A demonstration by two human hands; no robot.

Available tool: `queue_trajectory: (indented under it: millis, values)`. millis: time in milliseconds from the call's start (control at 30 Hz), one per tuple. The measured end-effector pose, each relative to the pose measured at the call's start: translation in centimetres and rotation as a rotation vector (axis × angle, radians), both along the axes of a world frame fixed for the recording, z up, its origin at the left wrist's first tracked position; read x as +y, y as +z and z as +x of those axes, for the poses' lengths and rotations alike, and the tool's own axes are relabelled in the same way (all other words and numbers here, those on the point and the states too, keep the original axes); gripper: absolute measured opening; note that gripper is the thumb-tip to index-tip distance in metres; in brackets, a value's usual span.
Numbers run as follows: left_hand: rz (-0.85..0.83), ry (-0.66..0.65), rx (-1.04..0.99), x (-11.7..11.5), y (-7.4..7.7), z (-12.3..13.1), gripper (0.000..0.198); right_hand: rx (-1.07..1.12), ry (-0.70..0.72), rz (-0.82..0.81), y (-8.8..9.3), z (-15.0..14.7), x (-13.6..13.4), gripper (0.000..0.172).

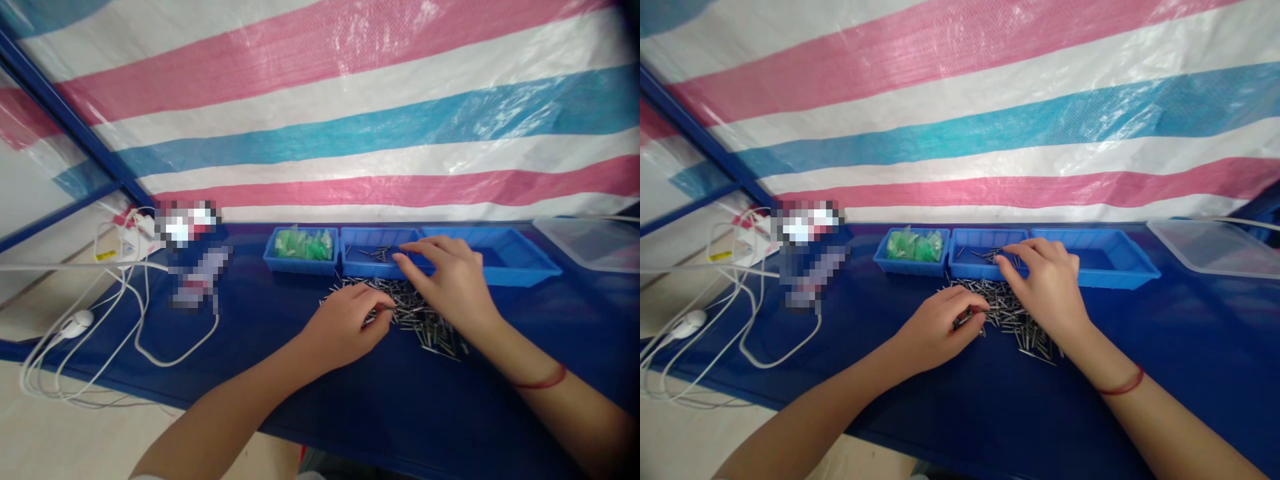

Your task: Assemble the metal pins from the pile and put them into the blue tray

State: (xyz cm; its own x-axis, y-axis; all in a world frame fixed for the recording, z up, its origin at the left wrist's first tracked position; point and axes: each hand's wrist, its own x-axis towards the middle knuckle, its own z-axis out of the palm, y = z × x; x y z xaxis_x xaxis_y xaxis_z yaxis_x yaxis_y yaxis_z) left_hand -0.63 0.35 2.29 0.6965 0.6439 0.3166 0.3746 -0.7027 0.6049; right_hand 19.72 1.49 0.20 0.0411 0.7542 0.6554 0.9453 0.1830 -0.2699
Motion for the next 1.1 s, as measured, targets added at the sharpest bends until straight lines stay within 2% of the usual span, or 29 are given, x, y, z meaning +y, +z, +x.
queue_trajectory:
  millis: [167,367,500,633,767,1100]
  values:
    - [0.071,0.028,0.134,0.8,-0.1,-0.9,0.029,0.058,0.055,-0.007,-0.4,0.0,-1.3,0.02]
    - [0.151,-0.02,0.286,1.2,-0.1,-1.2,0.017,0.133,0.178,-0.015,-0.2,-0.4,-2.1,0.018]
    - [0.26,0.031,0.364,0.7,-1.0,-0.4,0.022,0.124,0.246,0.012,0.3,-1.0,-2.5,0.016]
    - [0.32,0.06,0.391,0.5,-1.7,0.2,0.019,0.132,0.277,0.01,0.6,-1.5,-3.0,0.015]
    - [0.298,0.083,0.377,0.5,-1.7,0.4,0.013,0.144,0.298,-0.011,0.5,-1.7,-3.3,0.015]
    - [0.1,0.154,0.302,0.8,-2.2,0.8,0.013,0.165,0.34,-0.055,0.4,-1.9,-3.2,0.012]
